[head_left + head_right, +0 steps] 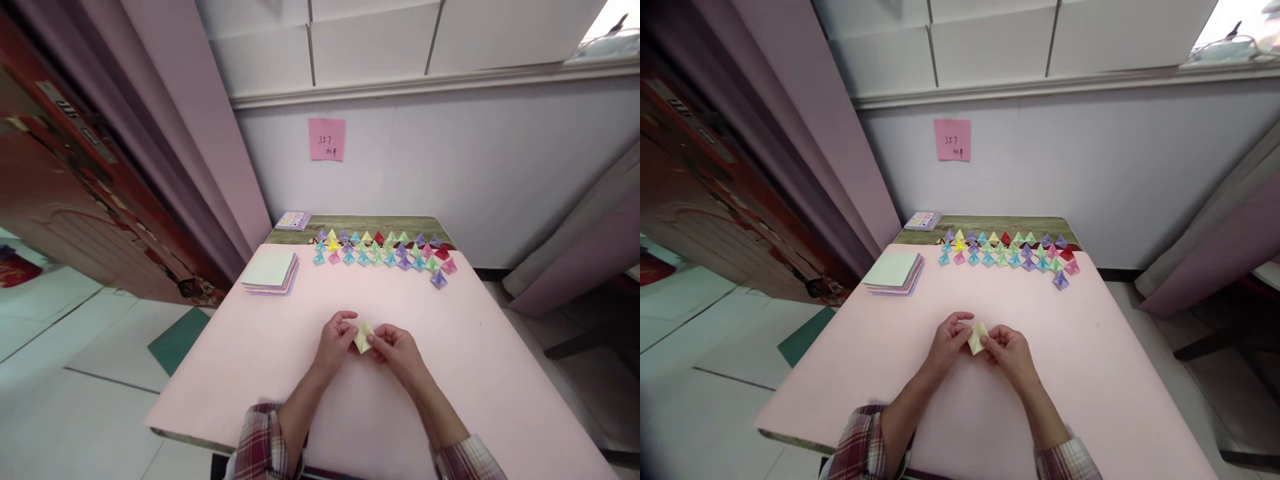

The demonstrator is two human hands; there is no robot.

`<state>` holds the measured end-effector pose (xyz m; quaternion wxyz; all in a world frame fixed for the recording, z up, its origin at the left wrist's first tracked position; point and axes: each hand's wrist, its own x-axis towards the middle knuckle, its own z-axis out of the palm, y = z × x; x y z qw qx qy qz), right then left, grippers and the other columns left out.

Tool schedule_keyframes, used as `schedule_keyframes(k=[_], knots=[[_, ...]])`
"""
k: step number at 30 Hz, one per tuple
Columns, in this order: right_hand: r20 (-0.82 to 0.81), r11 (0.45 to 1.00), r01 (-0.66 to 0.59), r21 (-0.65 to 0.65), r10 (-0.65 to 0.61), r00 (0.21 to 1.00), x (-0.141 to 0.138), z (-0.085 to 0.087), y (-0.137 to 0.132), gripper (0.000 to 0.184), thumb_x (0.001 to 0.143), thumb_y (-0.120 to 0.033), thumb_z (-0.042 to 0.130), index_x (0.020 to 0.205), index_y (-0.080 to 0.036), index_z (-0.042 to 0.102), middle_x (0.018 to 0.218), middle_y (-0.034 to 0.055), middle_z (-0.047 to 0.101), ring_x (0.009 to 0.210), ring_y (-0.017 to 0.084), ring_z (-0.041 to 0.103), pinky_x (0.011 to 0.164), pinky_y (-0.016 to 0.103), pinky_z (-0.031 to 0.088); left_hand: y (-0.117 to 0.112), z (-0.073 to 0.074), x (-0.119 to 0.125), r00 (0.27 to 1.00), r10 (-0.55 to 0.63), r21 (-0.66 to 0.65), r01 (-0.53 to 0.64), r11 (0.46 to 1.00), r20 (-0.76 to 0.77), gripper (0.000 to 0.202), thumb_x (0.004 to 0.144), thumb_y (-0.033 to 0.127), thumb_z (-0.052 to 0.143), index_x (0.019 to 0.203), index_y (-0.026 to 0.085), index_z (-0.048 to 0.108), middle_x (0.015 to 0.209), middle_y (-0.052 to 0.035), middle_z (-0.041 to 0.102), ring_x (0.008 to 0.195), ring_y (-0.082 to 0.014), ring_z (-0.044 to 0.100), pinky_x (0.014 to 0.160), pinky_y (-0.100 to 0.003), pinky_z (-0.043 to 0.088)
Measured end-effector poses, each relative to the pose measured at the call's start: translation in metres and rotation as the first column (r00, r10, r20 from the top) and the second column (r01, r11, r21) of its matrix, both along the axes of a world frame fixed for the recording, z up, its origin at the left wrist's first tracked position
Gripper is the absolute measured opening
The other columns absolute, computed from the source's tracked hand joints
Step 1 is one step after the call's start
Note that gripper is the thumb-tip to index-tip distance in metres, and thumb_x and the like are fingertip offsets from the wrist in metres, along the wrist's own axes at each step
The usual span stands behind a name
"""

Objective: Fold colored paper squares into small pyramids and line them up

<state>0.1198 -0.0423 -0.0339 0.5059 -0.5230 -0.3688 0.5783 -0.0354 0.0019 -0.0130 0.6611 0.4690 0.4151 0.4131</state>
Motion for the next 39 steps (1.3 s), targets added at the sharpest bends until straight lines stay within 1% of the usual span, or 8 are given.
schedule_keyframes(k=[3, 9, 15, 22, 25, 31, 36, 39], knots=[[-0.016, 0.998, 0.068, 0.011, -0.068, 0.998, -0.003, -0.003, 0.0, 0.038, 0.066, -0.052, 0.077, 0.068, -0.018, 0.06, 0.051, -0.0009, 0.063, 0.045, 0.012, 0.055, 0.045, 0.022, 0.043, -0.002, 0.001, 0.003, 0.999, 0.022, -0.067, -0.02, 0.998, 0.027, 0.041, 0.068, 0.037, 0.074, 0.098, 0.015, 0.057, 0.056, 0.0045, 0.06, 0.047, -0.0119, 0.057, 0.051, -0.023, 0.048], [0.02, 0.988, 0.135, 0.079, -0.137, 0.99, -0.008, -0.003, -0.002, 0.035, 0.07, -0.05, 0.075, 0.069, -0.019, 0.059, 0.055, -0.0007, 0.063, 0.048, 0.013, 0.055, 0.047, 0.023, 0.041, -0.005, 0.001, 0.007, 0.998, -0.059, -0.202, 0.056, 0.978, -0.011, 0.037, 0.06, 0.039, 0.081, 0.074, 0.012, 0.061, 0.062, -0.0054, 0.068, 0.055, -0.0172, 0.065, 0.05, -0.024, 0.051], [0.194, 0.98, 0.132, 0.149, -0.16, 0.968, -0.004, -0.003, -0.001, 0.033, 0.074, -0.051, 0.07, 0.075, -0.018, 0.066, 0.066, 0.0019, 0.065, 0.058, 0.016, 0.057, 0.054, 0.025, 0.043, -0.005, -0.005, 0.004, 0.991, -0.127, -0.143, 0.12, 0.982, -0.044, 0.033, 0.064, 0.039, 0.079, 0.072, 0.012, 0.063, 0.057, -0.0024, 0.064, 0.047, -0.0126, 0.059, 0.046, -0.022, 0.048], [0.161, 0.986, 0.137, 0.098, -0.152, 0.975, 0.0, -0.005, 0.001, 0.034, 0.072, -0.051, 0.071, 0.078, -0.017, 0.066, 0.067, 0.0026, 0.066, 0.059, 0.016, 0.056, 0.055, 0.025, 0.043, -0.004, -0.016, 0.001, 0.978, -0.202, -0.112, 0.194, 0.975, -0.062, 0.029, 0.067, 0.035, 0.076, 0.075, 0.012, 0.061, 0.057, -0.0008, 0.063, 0.044, -0.0116, 0.058, 0.045, -0.021, 0.047], [0.166, 0.986, 0.139, 0.089, -0.153, 0.974, 0.001, -0.004, 0.0, 0.033, 0.073, -0.05, 0.07, 0.072, -0.017, 0.065, 0.062, 0.0007, 0.063, 0.056, 0.015, 0.054, 0.052, 0.024, 0.04, -0.006, -0.014, 0.002, 0.976, -0.205, -0.105, 0.197, 0.975, -0.074, 0.027, 0.069, 0.034, 0.074, 0.075, 0.012, 0.061, 0.056, -0.0007, 0.063, 0.044, -0.011, 0.058, 0.045, -0.021, 0.047], [0.166, 0.96, 0.244, 0.135, -0.265, 0.95, 0.001, 0.002, -0.004, 0.034, 0.075, -0.05, 0.068, 0.07, -0.017, 0.063, 0.061, 0.0002, 0.061, 0.056, 0.015, 0.052, 0.052, 0.024, 0.04, -0.011, -0.005, 0.006, 0.962, -0.265, -0.122, 0.257, 0.959, -0.059, 0.029, 0.071, 0.037, 0.073, 0.076, 0.011, 0.062, 0.063, -0.0056, 0.068, 0.048, -0.0133, 0.062, 0.046, -0.023, 0.05], [0.107, 0.956, 0.276, 0.099, -0.286, 0.952, -0.001, 0.002, -0.002, 0.035, 0.073, -0.051, 0.07, 0.076, -0.017, 0.065, 0.066, 0.0026, 0.065, 0.059, 0.016, 0.056, 0.054, 0.025, 0.045, -0.014, -0.006, 0.01, 0.98, -0.195, -0.165, 0.187, 0.968, -0.03, 0.035, 0.067, 0.042, 0.075, 0.072, 0.011, 0.058, 0.058, -0.0053, 0.066, 0.045, -0.0139, 0.062, 0.044, -0.024, 0.051], [0.088, 0.968, 0.237, 0.088, -0.244, 0.966, -0.001, -0.001, 0.001, 0.037, 0.071, -0.051, 0.072, 0.085, -0.017, 0.067, 0.071, 0.0037, 0.067, 0.062, 0.017, 0.059, 0.056, 0.026, 0.047, -0.013, -0.01, 0.012, 0.993, -0.115, -0.161, 0.11, 0.981, -0.026, 0.037, 0.065, 0.043, 0.076, 0.071, 0.012, 0.057, 0.057, -0.0046, 0.066, 0.043, -0.0132, 0.061, 0.044, -0.024, 0.052]])
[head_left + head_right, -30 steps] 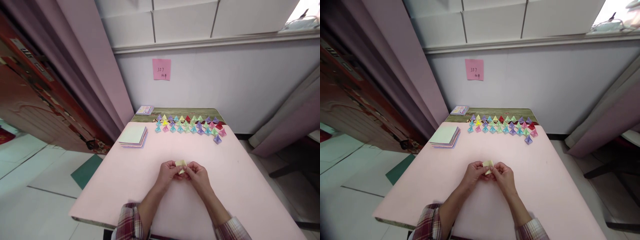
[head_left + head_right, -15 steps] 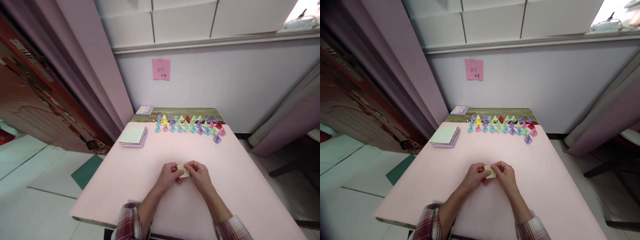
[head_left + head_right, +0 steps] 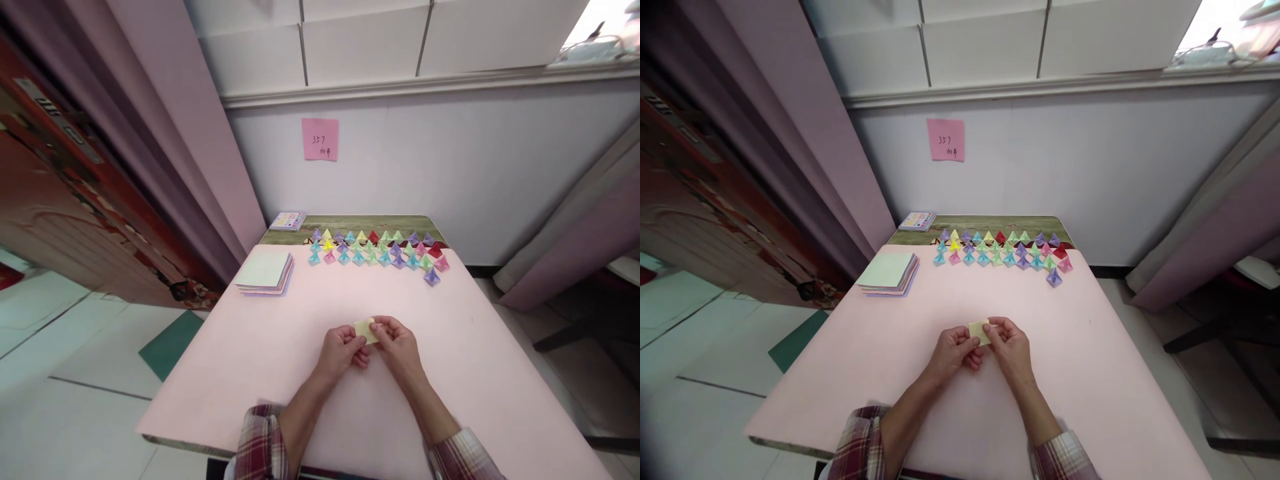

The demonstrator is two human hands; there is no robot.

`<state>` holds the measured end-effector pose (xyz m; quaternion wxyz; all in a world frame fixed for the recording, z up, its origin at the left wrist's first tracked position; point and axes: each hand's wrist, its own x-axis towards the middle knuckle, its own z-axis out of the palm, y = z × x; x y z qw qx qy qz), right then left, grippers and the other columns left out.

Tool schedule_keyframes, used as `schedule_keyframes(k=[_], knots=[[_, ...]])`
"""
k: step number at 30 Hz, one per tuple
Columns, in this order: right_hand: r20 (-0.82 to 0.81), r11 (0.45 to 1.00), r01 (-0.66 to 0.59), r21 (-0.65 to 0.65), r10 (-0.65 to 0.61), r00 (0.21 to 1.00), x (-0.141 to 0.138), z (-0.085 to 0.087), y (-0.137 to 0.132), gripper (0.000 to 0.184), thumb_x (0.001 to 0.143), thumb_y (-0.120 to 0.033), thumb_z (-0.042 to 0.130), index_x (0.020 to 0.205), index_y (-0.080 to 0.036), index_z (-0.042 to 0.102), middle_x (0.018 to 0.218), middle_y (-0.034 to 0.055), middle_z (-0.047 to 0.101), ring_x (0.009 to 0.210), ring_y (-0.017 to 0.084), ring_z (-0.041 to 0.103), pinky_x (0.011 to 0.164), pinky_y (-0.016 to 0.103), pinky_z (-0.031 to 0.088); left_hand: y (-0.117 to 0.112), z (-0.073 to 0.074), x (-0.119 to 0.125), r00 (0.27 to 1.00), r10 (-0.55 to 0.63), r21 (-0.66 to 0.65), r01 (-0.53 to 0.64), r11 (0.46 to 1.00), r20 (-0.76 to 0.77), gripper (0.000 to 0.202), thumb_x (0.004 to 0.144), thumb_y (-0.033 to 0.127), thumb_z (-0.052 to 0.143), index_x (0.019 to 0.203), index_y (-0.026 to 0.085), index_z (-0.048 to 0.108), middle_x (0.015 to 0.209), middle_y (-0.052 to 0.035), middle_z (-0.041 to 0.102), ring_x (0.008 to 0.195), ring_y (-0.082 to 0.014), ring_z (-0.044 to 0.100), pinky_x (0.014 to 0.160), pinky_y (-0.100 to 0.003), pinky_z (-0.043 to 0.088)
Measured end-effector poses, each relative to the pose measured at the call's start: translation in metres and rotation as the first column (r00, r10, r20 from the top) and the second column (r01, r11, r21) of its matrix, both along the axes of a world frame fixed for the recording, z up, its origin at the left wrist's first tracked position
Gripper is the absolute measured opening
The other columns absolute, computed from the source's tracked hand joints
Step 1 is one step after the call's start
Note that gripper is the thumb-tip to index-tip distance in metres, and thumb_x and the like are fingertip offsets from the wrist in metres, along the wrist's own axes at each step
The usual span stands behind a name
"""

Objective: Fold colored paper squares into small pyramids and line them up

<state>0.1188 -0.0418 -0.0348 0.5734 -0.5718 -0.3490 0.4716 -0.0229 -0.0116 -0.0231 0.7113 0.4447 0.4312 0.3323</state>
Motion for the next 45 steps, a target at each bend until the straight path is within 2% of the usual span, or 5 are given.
schedule_keyframes(k=[8, 12, 17, 27, 45], knots=[[-0.004, 0.998, 0.029, 0.05, -0.029, 1.0, 0.001, -0.005, 0.009, 0.035, 0.072, -0.052, 0.071, 0.073, -0.018, 0.064, 0.058, -0.0004, 0.062, 0.052, 0.015, 0.057, 0.049, 0.024, 0.044, 0.024, 0.003, 0.012, 0.999, -0.042, -0.014, 0.042, 0.999, 0.004, 0.035, 0.065, 0.04, 0.076, 0.075, 0.011, 0.06, 0.062, -0.0068, 0.068, 0.046, -0.0136, 0.062, 0.046, -0.024, 0.052], [0.014, 0.996, 0.059, 0.073, -0.061, 0.998, 0.006, 0.0, 0.02, 0.046, 0.072, -0.053, 0.07, 0.099, -0.016, 0.068, 0.076, 0.0059, 0.07, 0.064, 0.021, 0.065, 0.058, 0.03, 0.053, 0.047, 0.01, 0.016, 0.992, -0.125, 0.008, 0.124, 0.992, 0.017, 0.036, 0.067, 0.038, 0.075, 0.084, 0.008, 0.066, 0.063, -0.0072, 0.068, 0.05, -0.0142, 0.063, 0.049, -0.024, 0.053], [0.23, 0.975, 0.117, 0.191, -0.16, 0.96, 0.004, 0.015, 0.038, 0.045, 0.076, -0.046, 0.067, 0.114, -0.022, 0.066, 0.114, 0.0108, 0.064, 0.082, 0.022, 0.067, 0.07, 0.033, 0.057, 0.064, 0.003, 0.017, 0.996, 0.049, 0.031, -0.052, 0.998, 0.079, 0.04, 0.068, 0.041, 0.074, 0.088, 0.007, 0.066, 0.067, -0.0081, 0.069, 0.054, -0.0145, 0.064, 0.055, -0.026, 0.054], [0.4, 0.93, 0.054, 0.363, -0.208, 0.893, -0.013, -0.009, 0.064, 0.034, 0.087, -0.037, 0.056, 0.118, -0.026, 0.065, 0.119, 0.0097, 0.057, 0.1, 0.022, 0.06, 0.079, 0.033, 0.055, 0.071, -0.003, 0.009, 0.989, -0.033, -0.02, 0.036, 0.999, 0.145, 0.048, 0.065, 0.043, 0.077, 0.097, 0.008, 0.068, 0.068, -0.0084, 0.07, 0.054, -0.0146, 0.064, 0.055, -0.026, 0.053], [0.343, 0.938, 0.096, 0.332, -0.215, 0.914, -0.012, -0.007, 0.06, 0.03, 0.084, -0.036, 0.061, 0.11, -0.022, 0.066, 0.127, 0.0117, 0.051, 0.097, 0.021, 0.06, 0.074, 0.033, 0.057, 0.072, -0.001, 0.011, 0.993, -0.01, -0.054, 0.016, 0.998, 0.114, 0.04, 0.071, 0.04, 0.072, 0.095, 0.008, 0.068, 0.06, -0.0044, 0.067, 0.048, -0.0127, 0.061, 0.052, -0.024, 0.053]])
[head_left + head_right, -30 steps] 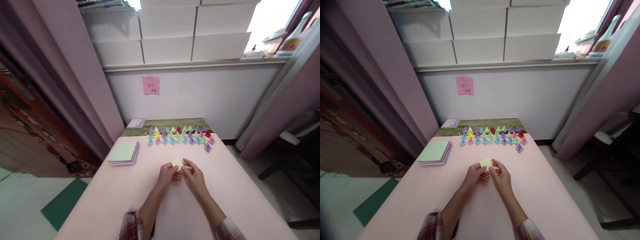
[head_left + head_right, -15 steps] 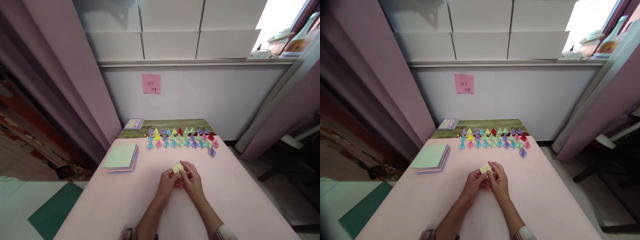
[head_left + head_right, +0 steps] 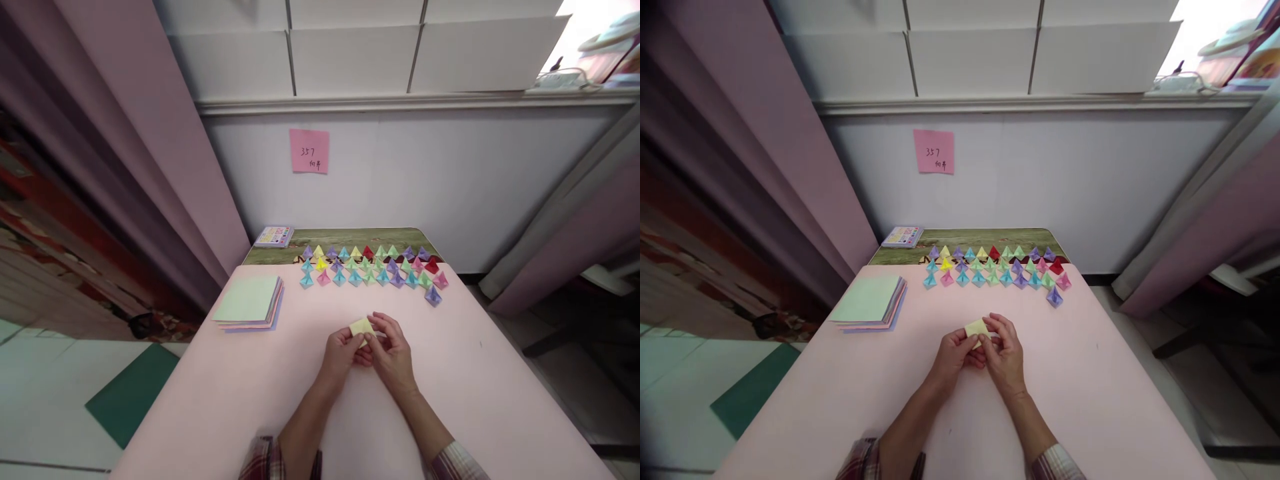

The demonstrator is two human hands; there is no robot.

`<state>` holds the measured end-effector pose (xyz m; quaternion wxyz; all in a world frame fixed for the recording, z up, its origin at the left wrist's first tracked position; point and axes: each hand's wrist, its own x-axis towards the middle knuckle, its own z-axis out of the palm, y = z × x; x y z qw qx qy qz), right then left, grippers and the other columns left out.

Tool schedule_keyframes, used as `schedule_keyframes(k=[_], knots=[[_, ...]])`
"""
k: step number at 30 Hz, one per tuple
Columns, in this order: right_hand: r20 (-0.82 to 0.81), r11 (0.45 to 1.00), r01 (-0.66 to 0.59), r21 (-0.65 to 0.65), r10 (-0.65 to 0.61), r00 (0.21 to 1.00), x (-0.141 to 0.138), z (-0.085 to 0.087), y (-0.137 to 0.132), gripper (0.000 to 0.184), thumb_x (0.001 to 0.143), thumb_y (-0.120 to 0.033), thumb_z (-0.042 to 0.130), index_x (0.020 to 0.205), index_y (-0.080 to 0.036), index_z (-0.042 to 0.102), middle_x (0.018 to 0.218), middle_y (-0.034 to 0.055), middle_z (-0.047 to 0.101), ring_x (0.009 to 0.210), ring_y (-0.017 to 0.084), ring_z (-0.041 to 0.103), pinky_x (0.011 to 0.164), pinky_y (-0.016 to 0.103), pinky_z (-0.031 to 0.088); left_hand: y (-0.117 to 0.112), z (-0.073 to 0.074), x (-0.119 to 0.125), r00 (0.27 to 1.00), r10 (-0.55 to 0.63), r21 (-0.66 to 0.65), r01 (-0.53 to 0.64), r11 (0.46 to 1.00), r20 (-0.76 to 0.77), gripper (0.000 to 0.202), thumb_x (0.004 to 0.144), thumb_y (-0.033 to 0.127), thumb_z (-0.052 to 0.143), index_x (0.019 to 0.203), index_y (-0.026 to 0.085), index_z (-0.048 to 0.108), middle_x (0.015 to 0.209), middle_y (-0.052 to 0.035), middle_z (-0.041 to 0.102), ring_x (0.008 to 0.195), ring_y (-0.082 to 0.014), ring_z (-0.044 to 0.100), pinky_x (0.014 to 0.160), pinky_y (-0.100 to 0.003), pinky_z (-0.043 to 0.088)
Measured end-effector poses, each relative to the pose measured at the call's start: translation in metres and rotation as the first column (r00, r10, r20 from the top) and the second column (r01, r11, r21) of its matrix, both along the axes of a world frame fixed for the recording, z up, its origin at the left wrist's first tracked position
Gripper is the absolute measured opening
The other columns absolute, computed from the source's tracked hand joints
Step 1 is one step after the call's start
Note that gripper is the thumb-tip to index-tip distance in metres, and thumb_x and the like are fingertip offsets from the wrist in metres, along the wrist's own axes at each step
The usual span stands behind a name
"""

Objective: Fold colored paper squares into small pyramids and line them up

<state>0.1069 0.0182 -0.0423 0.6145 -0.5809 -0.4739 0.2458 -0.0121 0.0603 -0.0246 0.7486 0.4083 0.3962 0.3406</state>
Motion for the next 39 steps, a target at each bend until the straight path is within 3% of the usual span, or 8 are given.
schedule_keyframes(k=[9, 15, 19, 26, 31, 35, 39], knots=[[-0.273, 0.996, -0.084, -0.029, 0.073, 0.959, 0.003, -0.001, 0.0, 0.027, 0.076, -0.038, 0.069, 0.093, -0.02, 0.058, 0.124, 0.0121, 0.055, 0.072, 0.015, 0.063, 0.065, 0.03, 0.055, -0.001, 0.004, 0.0, 0.996, -0.059, 0.025, 0.061, 0.998, -0.062, 0.042, 0.07, 0.043, 0.073, 0.094, 0.008, 0.068, 0.06, -0.0052, 0.066, 0.047, -0.013, 0.06, 0.046, -0.024, 0.051], [-0.091, 0.997, -0.073, 0.025, 0.075, 0.993, 0.003, 0.003, -0.002, 0.014, 0.078, -0.033, 0.066, 0.079, -0.02, 0.06, 0.117, 0.0115, 0.059, 0.104, 0.024, 0.058, 0.085, 0.036, 0.05, -0.002, 0.005, 0.001, 0.997, -0.044, 0.009, 0.045, 0.999, -0.055, 0.035, 0.068, 0.041, 0.074, 0.084, 0.01, 0.069, 0.059, -0.0048, 0.067, 0.047, -0.0131, 0.06, 0.047, -0.024, 0.051], [0.052, 0.994, -0.083, 0.069, 0.079, 0.995, 0.004, 0.008, -0.004, 0.003, 0.079, -0.025, 0.062, 0.08, -0.022, 0.063, 0.117, 0.0103, 0.058, 0.113, 0.026, 0.054, 0.095, 0.042, 0.044, -0.002, 0.004, 0.001, 1.0, -0.005, -0.018, 0.004, 1.0, -0.021, 0.034, 0.068, 0.04, 0.073, 0.083, 0.01, 0.068, 0.058, -0.0043, 0.067, 0.047, -0.014, 0.061, 0.048, -0.024, 0.051], [0.182, 0.991, -0.124, 0.055, 0.113, 0.977, 0.003, 0.01, -0.005, 0.015, 0.078, -0.017, 0.055, 0.084, -0.024, 0.066, 0.121, 0.0083, 0.055, 0.12, 0.027, 0.049, 0.099, 0.043, 0.041, -0.002, 0.013, -0.003, 0.999, 0.015, 0.0, -0.015, 1.0, 0.051, 0.039, 0.07, 0.038, 0.073, 0.096, 0.01, 0.068, 0.077, -0.0081, 0.072, 0.06, -0.0164, 0.066, 0.055, -0.025, 0.053], [0.185, 0.995, -0.085, 0.044, 0.075, 0.98, 0.002, 0.008, -0.004, 0.016, 0.077, -0.016, 0.054, 0.083, -0.024, 0.066, 0.12, 0.0087, 0.056, 0.118, 0.027, 0.05, 0.097, 0.043, 0.043, -0.003, 0.019, -0.007, 0.99, -0.017, 0.015, 0.015, 1.0, 0.141, 0.041, 0.078, 0.046, 0.063, 0.097, 0.01, 0.068, 0.082, -0.0106, 0.072, 0.067, -0.0181, 0.068, 0.061, -0.027, 0.055], [0.178, 0.993, -0.111, 0.03, 0.104, 0.978, 0.001, 0.009, -0.005, 0.017, 0.077, -0.017, 0.053, 0.083, -0.024, 0.067, 0.121, 0.009, 0.055, 0.119, 0.027, 0.049, 0.097, 0.041, 0.043, -0.003, 0.012, -0.008, 0.991, 0.003, 0.031, -0.007, 0.999, 0.135, 0.046, 0.077, 0.051, 0.064, 0.095, 0.008, 0.068, 0.079, -0.011, 0.071, 0.066, -0.019, 0.068, 0.059, -0.028, 0.055], [-0.023, 0.997, -0.071, 0.026, 0.071, 0.997, 0.001, 0.01, -0.007, 0.016, 0.081, -0.027, 0.057, 0.093, -0.022, 0.066, 0.121, 0.0101, 0.058, 0.114, 0.026, 0.054, 0.093, 0.039, 0.046, -0.001, 0.004, -0.008, 0.995, 0.059, 0.049, -0.063, 0.997, 0.076, 0.044, 0.072, 0.044, 0.073, 0.096, 0.008, 0.068, 0.078, -0.0105, 0.071, 0.062, -0.0166, 0.067, 0.06, -0.028, 0.055]])
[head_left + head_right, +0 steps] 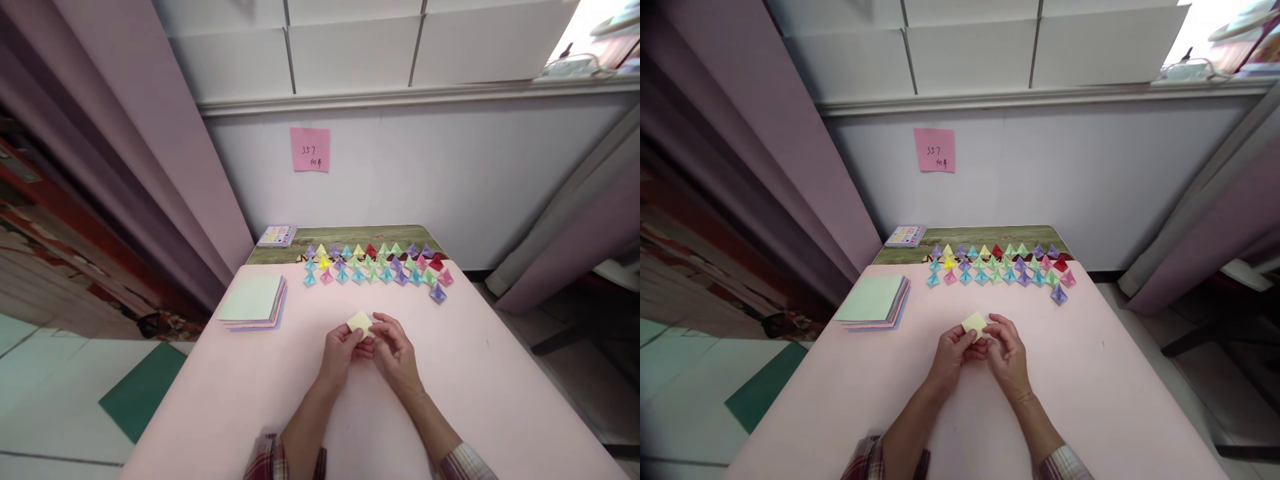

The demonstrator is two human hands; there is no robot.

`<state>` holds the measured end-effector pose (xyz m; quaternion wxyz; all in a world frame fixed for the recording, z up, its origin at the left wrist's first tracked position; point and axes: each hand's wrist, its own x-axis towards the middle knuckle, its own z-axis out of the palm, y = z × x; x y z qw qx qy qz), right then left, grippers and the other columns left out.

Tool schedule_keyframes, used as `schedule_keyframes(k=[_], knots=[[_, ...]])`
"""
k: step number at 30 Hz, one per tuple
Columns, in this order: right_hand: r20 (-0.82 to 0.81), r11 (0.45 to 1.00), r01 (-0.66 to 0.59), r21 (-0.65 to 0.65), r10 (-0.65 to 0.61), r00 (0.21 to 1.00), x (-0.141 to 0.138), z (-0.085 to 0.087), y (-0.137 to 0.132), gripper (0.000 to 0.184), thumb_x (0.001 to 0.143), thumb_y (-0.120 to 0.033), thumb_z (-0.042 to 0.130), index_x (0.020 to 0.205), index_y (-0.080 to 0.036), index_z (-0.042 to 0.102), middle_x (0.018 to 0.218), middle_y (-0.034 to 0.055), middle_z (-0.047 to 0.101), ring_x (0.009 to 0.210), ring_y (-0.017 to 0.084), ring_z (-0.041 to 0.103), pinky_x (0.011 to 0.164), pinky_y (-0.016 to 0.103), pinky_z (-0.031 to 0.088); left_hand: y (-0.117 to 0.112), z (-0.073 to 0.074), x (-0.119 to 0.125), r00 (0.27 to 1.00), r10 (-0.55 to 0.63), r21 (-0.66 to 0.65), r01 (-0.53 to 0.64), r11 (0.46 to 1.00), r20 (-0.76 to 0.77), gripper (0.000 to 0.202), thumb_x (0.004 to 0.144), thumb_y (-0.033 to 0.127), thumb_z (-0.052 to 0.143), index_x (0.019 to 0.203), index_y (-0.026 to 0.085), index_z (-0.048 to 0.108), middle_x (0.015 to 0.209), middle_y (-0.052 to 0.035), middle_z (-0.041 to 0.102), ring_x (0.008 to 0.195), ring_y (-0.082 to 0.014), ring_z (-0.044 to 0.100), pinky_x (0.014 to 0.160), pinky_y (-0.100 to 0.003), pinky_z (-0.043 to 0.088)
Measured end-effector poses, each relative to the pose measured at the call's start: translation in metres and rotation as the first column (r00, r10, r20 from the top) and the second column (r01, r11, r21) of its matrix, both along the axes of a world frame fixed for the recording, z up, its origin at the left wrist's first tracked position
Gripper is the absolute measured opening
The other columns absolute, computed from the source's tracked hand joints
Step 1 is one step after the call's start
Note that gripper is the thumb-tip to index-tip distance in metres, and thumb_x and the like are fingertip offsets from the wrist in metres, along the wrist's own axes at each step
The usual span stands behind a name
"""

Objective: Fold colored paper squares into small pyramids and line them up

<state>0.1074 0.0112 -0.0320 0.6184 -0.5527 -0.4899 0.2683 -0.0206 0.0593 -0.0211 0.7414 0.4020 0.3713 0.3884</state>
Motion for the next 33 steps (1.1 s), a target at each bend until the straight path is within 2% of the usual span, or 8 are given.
schedule_keyframes(k=[3, 6, 10, 15, 22, 25, 28, 33], knots=[[-0.251, 0.991, -0.022, -0.134, -0.013, 0.968, 0.0, 0.0, 0.0, 0.029, 0.082, -0.038, 0.061, 0.106, -0.021, 0.062, 0.098, 0.0084, 0.068, 0.09, 0.024, 0.064, 0.079, 0.036, 0.052, 0.0, -0.002, 0.001, 1.0, 0.024, 0.015, -0.024, 1.0, -0.008, 0.043, 0.073, 0.043, 0.072, 0.096, 0.007, 0.067, 0.078, -0.0116, 0.071, 0.06, -0.0159, 0.066, 0.06, -0.028, 0.056], [-0.36, 0.968, -0.108, -0.225, 0.021, 0.933, 0.0, -0.002, 0.001, 0.029, 0.078, -0.045, 0.067, 0.092, -0.019, 0.065, 0.078, 0.0049, 0.069, 0.072, 0.021, 0.064, 0.067, 0.031, 0.053, 0.0, 0.0, 0.003, 1.0, -0.002, 0.041, 0.004, 0.999, -0.027, 0.043, 0.074, 0.042, 0.072, 0.097, 0.006, 0.067, 0.074, -0.0109, 0.071, 0.058, -0.0154, 0.065, 0.058, -0.027, 0.056], [-0.369, 0.962, -0.122, -0.246, 0.023, 0.929, 0.001, -0.006, 0.003, 0.03, 0.075, -0.047, 0.07, 0.076, -0.018, 0.065, 0.067, 0.0028, 0.067, 0.06, 0.017, 0.059, 0.055, 0.026, 0.048, 0.0, 0.0, 0.006, 0.999, -0.033, 0.066, 0.036, 0.997, -0.04, 0.04, 0.073, 0.04, 0.072, 0.094, 0.007, 0.066, 0.068, -0.0087, 0.071, 0.055, -0.0154, 0.065, 0.056, -0.027, 0.055], [-0.383, 0.971, -0.119, -0.208, 0.031, 0.923, 0.005, -0.008, 0.002, 0.031, 0.075, -0.047, 0.071, 0.071, -0.017, 0.063, 0.059, -0.0004, 0.062, 0.054, 0.014, 0.053, 0.05, 0.024, 0.044, -0.002, -0.003, 0.006, 0.997, -0.07, 0.089, 0.074, 0.993, -0.045, 0.038, 0.076, 0.042, 0.069, 0.093, 0.008, 0.064, 0.069, -0.008, 0.07, 0.056, -0.0152, 0.065, 0.057, -0.028, 0.056], [-0.377, 0.973, -0.122, -0.198, 0.039, 0.925, 0.001, -0.006, 0.002, 0.032, 0.076, -0.049, 0.069, 0.075, -0.018, 0.064, 0.061, 0.0011, 0.063, 0.054, 0.015, 0.054, 0.05, 0.025, 0.046, -0.003, 0.0, 0.004, 0.998, -0.06, 0.173, 0.065, 0.983, -0.035, 0.037, 0.079, 0.044, 0.065, 0.098, 0.015, 0.053, 0.068, -0.0022, 0.068, 0.054, -0.0141, 0.063, 0.056, -0.028, 0.055], [-0.328, 0.977, -0.054, -0.207, -0.018, 0.945, 0.0, -0.003, 0.002, 0.03, 0.075, -0.047, 0.07, 0.082, -0.017, 0.068, 0.066, 0.0022, 0.065, 0.059, 0.016, 0.056, 0.055, 0.026, 0.048, 0.0, 0.001, 0.002, 0.996, -0.055, 0.191, 0.068, 0.979, -0.072, 0.033, 0.079, 0.043, 0.064, 0.094, 0.015, 0.057, 0.07, -0.0028, 0.066, 0.055, -0.013, 0.061, 0.055, -0.026, 0.053], [-0.293, 0.974, 0.021, -0.224, -0.088, 0.952, 0.0, -0.002, 0.002, 0.032, 0.073, -0.045, 0.072, 0.088, -0.017, 0.071, 0.059, -0.0007, 0.06, 0.052, 0.012, 0.05, 0.05, 0.024, 0.044, 0.003, 0.001, -0.002, 0.989, 0.019, 0.265, 0.021, 0.964, -0.148, 0.026, 0.077, 0.039, 0.067, 0.085, 0.014, 0.062, 0.074, -0.0018, 0.062, 0.063, -0.0116, 0.059, 0.058, -0.022, 0.05], [-0.417, 0.977, -0.06, -0.203, -0.031, 0.909, 0.001, -0.007, 0.003, 0.031, 0.074, -0.044, 0.073, 0.09, -0.017, 0.071, 0.055, -0.0025, 0.059, 0.044, 0.009, 0.048, 0.042, 0.021, 0.04, 0.005, -0.001, -0.004, 0.973, 0.099, 0.308, -0.031, 0.951, -0.208, 0.021, 0.074, 0.034, 0.071, 0.078, 0.015, 0.065, 0.059, 0.0057, 0.048, 0.045, -0.0049, 0.04, 0.041, -0.017, 0.034]])
